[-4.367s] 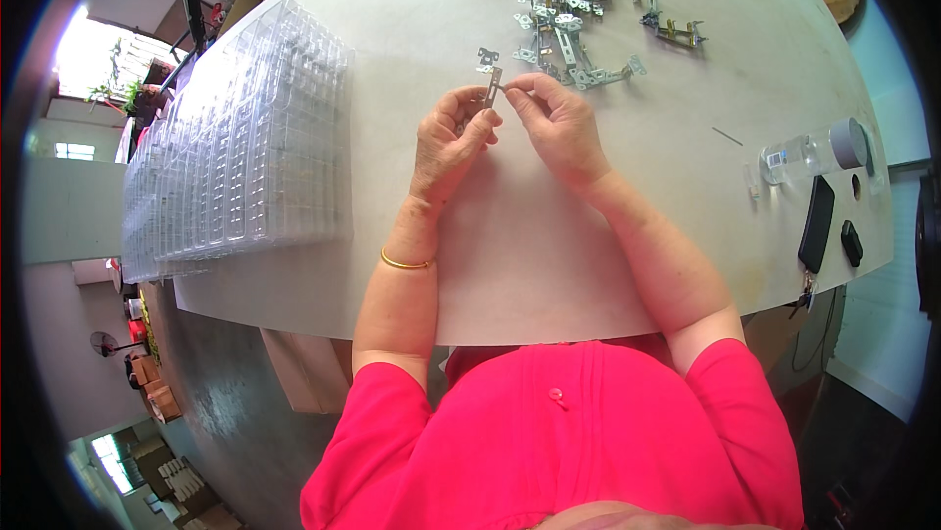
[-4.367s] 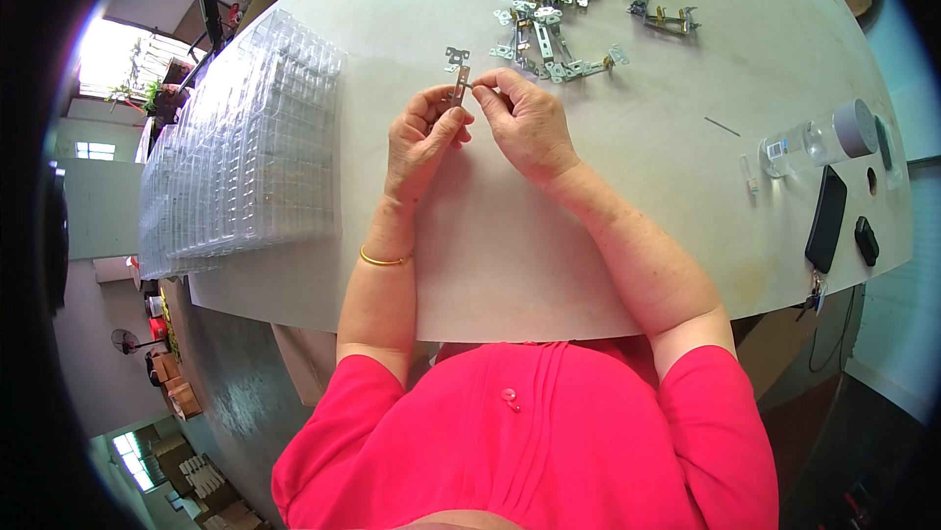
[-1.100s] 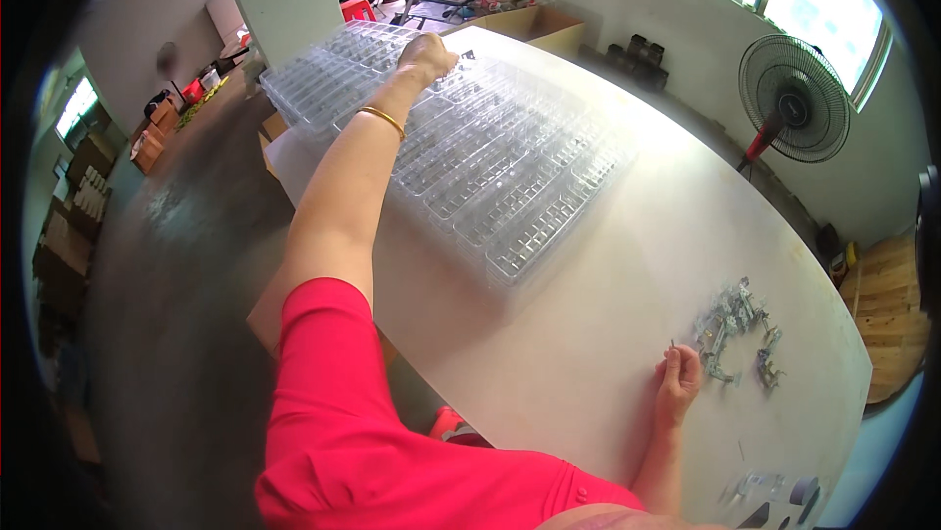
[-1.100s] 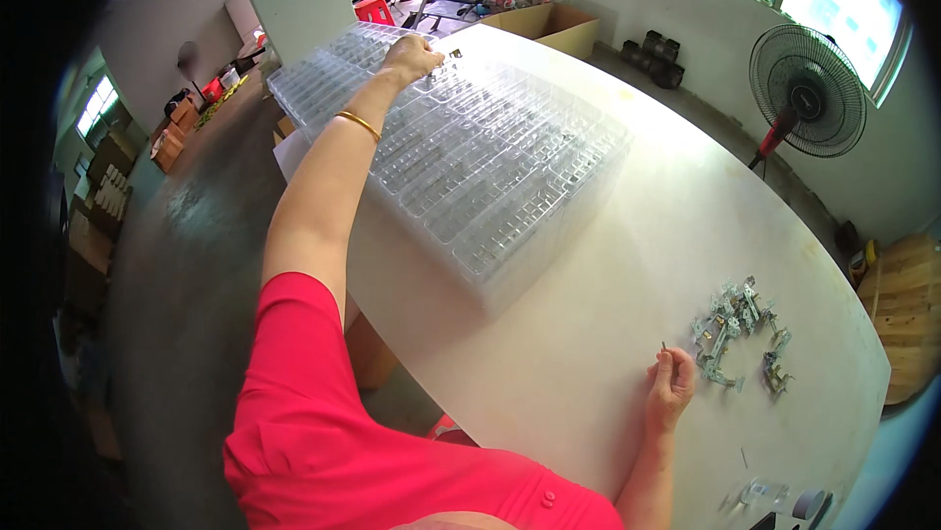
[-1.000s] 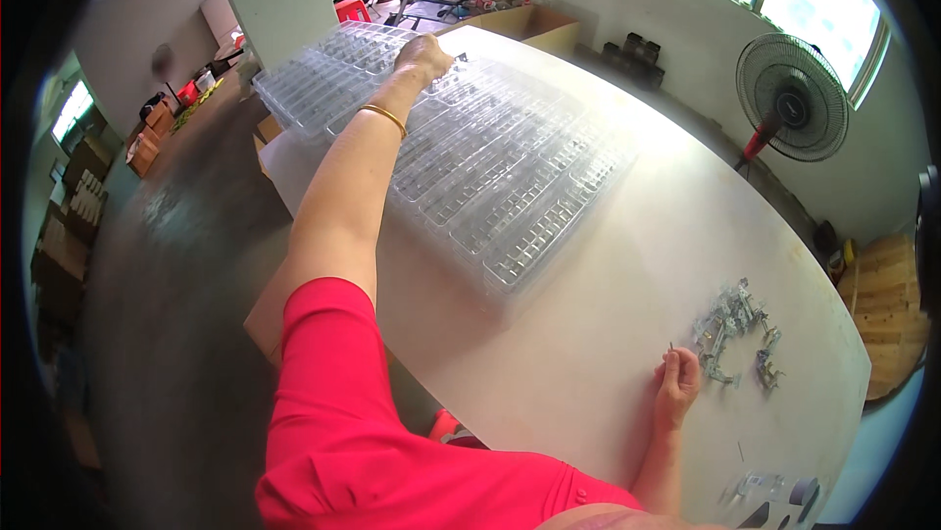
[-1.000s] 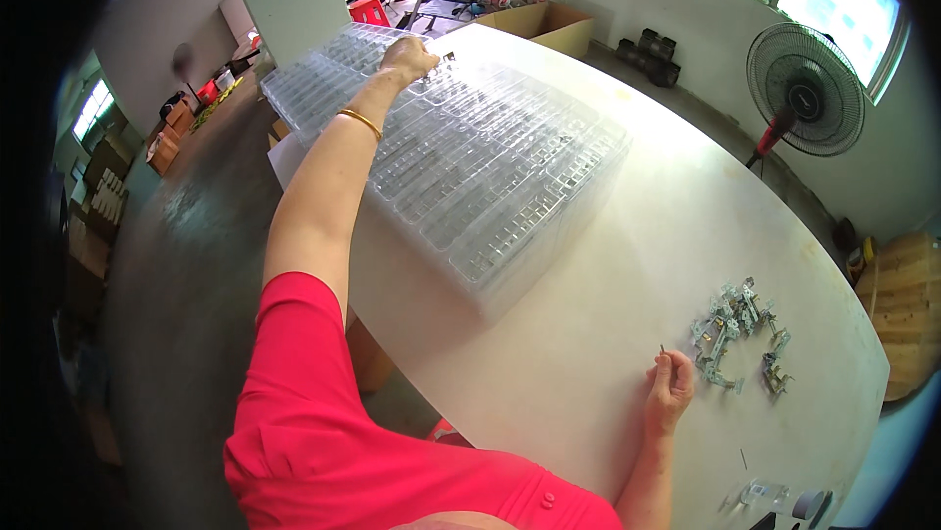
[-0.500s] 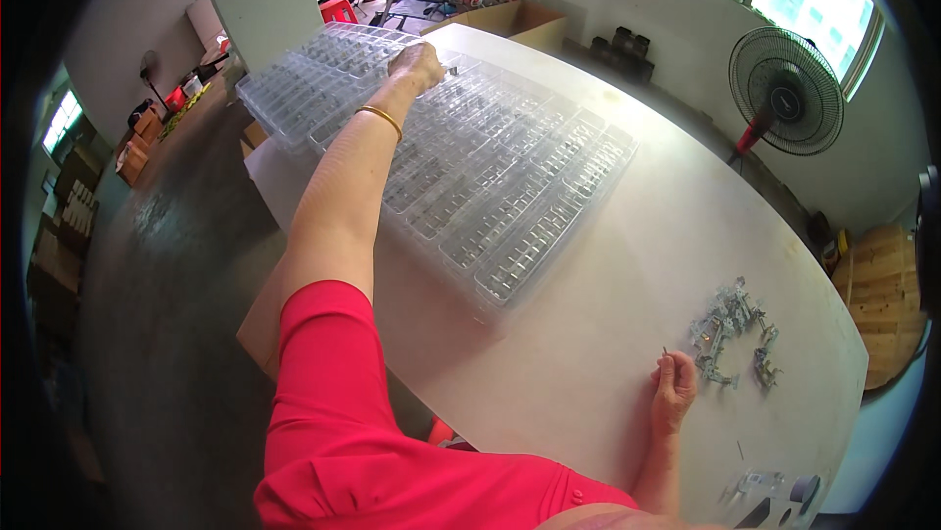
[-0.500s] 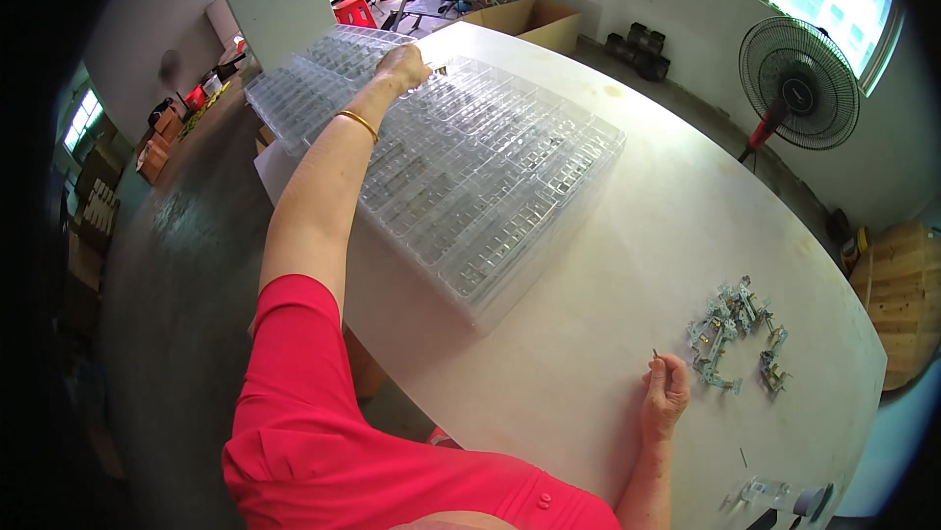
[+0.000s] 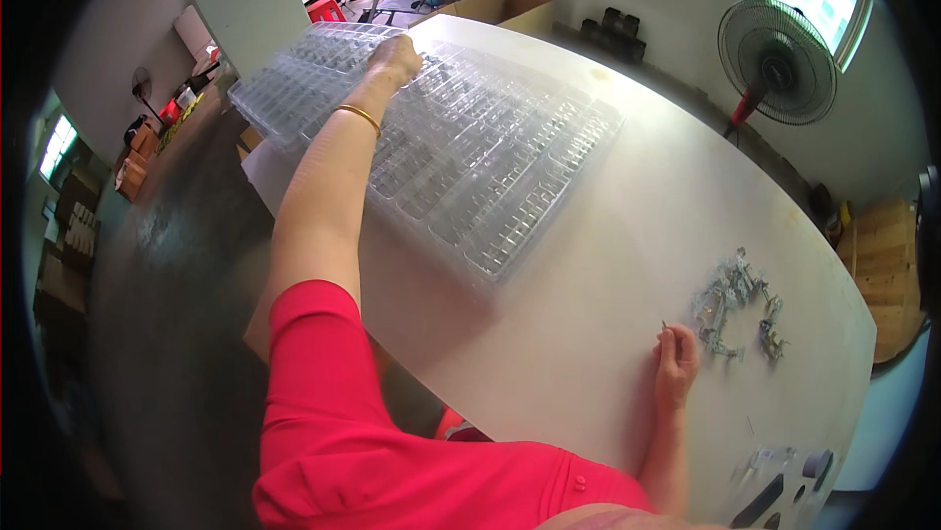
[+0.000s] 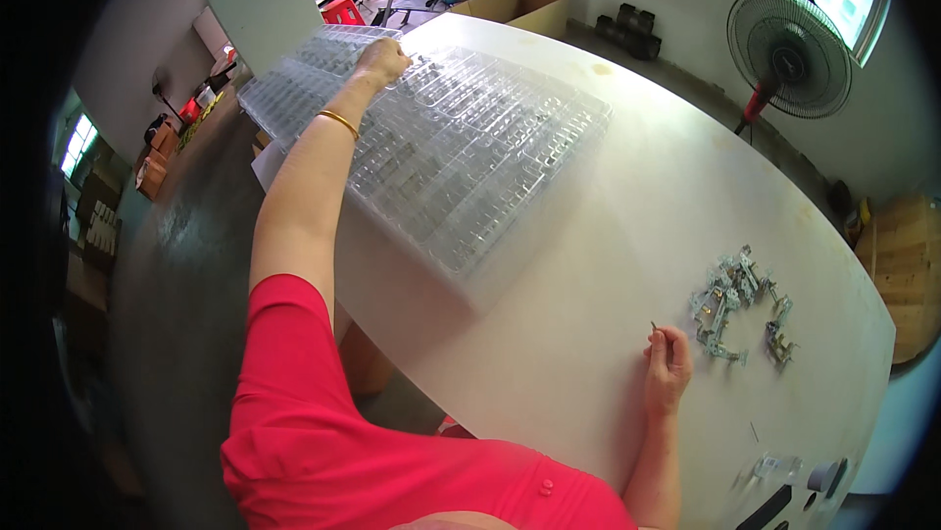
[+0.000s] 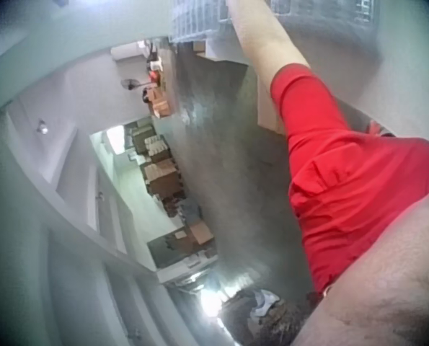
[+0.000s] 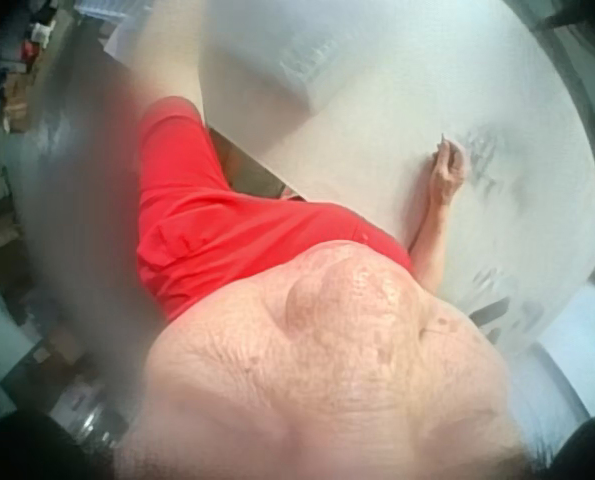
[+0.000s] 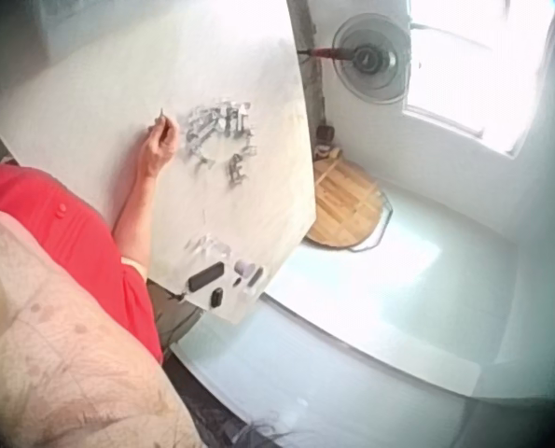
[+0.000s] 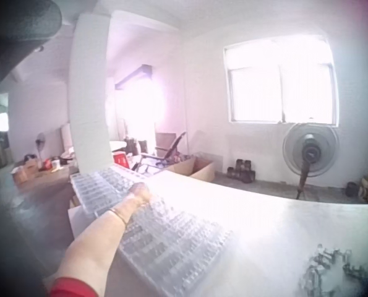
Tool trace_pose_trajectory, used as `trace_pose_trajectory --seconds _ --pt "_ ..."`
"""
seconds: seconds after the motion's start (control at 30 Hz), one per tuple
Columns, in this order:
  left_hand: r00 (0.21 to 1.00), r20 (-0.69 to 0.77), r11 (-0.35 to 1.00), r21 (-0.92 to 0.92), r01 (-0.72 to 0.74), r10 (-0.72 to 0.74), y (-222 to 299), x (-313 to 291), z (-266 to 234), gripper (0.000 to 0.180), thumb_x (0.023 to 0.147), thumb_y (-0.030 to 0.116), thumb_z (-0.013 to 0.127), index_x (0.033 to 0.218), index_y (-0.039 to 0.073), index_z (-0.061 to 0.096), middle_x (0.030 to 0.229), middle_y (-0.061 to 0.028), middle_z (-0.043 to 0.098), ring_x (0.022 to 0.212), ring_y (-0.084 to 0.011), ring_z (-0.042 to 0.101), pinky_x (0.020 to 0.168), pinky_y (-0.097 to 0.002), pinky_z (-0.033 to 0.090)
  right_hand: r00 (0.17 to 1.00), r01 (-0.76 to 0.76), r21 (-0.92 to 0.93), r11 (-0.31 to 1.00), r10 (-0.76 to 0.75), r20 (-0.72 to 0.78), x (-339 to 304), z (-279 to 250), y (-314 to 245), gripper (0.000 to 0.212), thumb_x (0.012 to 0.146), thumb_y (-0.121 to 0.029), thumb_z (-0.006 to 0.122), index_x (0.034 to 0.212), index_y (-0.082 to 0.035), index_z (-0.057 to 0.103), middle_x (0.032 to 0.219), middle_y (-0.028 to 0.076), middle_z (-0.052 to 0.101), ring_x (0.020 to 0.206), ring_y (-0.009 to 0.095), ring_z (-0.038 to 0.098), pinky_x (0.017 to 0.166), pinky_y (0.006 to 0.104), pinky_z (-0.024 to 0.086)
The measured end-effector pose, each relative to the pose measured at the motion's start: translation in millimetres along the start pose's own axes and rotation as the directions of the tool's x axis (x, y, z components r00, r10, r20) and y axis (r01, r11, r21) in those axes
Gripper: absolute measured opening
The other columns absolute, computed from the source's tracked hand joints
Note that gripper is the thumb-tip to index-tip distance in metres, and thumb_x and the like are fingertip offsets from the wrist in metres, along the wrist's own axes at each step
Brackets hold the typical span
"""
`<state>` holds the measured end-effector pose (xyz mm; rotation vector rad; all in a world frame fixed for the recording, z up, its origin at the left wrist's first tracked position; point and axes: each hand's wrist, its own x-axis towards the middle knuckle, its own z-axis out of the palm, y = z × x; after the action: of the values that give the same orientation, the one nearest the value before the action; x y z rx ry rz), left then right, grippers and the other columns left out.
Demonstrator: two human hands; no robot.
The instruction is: The person assembles metal brackets by hand by picking up a bracket and a pin, fitting the pin into the bracket, and placing the finished unit into a plastic tray.
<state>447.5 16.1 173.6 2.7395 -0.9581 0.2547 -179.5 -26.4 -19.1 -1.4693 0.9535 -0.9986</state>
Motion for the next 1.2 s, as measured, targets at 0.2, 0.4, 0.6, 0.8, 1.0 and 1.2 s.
trace_pose_trajectory --seconds 0.2,0.4,0.6,0.8,1.0,1.2 --pt "0.988 -0.143 0.998 0.030 -0.051 0.055 -5.0 -6.7 -12.5 0.035 0.084 0.032 0.061 0.098 0.002 0.074 0.104 -0.0267 0.069 0.103 -0.0396 0.067 0.094 -0.0457 0.051 0.999 0.031 0.025 0.999 -0.032 0.034 1.8 -2.8 1.3 0.007 0.100 -0.013 0.060 0.104 -0.007 0.062 0.085 -0.002 0.060 0.072 0.005 0.053 0.065 0.0197 0.045" --pt "0.993 -0.101 0.997 0.045 -0.059 0.064 -8.5 -7.8 3.8 0.039 0.086 0.032 0.052 0.095 0.001 0.075 0.101 -0.0256 0.070 0.103 -0.0402 0.067 0.096 -0.0469 0.049 0.997 0.045 0.058 0.997 -0.048 0.060 1.0 -5.3 8.4 0.008 0.100 -0.014 0.060 0.104 -0.007 0.062 0.085 -0.002 0.060 0.073 0.005 0.053 0.066 0.0200 0.046" --pt "0.999 -0.031 0.997 0.075 -0.027 0.030 -13.3 1.1 9.9 0.036 0.084 0.032 0.051 0.078 0.007 0.076 0.089 -0.0186 0.073 0.095 -0.0341 0.070 0.091 -0.0445 0.051 0.998 0.019 0.051 0.999 -0.021 0.055 -0.2 -4.4 2.4 0.008 0.100 -0.014 0.060 0.104 -0.007 0.062 0.084 -0.002 0.060 0.073 0.005 0.053 0.066 0.0202 0.045" --pt "0.984 0.176 0.999 0.038 -0.003 -0.004 -2.2 2.1 6.3 0.047 0.089 0.035 0.053 0.122 0.005 0.067 0.130 -0.0238 0.061 0.123 -0.0385 0.058 0.106 -0.0459 0.043 0.997 0.024 0.076 0.997 -0.030 0.073 4.9 -6.8 1.9 0.007 0.099 -0.012 0.061 0.103 -0.006 0.063 0.086 -0.001 0.062 0.073 0.006 0.054 0.067 0.0209 0.047" --pt "0.992 -0.107 0.990 0.131 -0.055 0.070 -26.7 11.1 31.4 0.039 0.087 0.035 0.050 0.095 0.006 0.075 0.104 -0.0233 0.070 0.103 -0.0387 0.067 0.095 -0.0455 0.050 0.994 0.054 0.100 0.994 -0.063 0.089 5.2 -3.7 4.6 0.007 0.099 -0.012 0.062 0.102 -0.006 0.063 0.085 -0.001 0.061 0.074 0.006 0.054 0.067 0.0206 0.047" --pt "0.991 0.097 0.988 0.122 -0.098 0.087 -7.0 7.0 32.4 0.045 0.089 0.035 0.052 0.116 0.004 0.070 0.122 -0.0250 0.065 0.119 -0.0413 0.060 0.104 -0.0465 0.045 0.998 0.017 0.066 0.998 -0.021 0.055 -6.0 -8.9 1.9 0.007 0.100 -0.011 0.061 0.102 -0.005 0.063 0.084 -0.001 0.061 0.074 0.006 0.055 0.066 0.0211 0.048"
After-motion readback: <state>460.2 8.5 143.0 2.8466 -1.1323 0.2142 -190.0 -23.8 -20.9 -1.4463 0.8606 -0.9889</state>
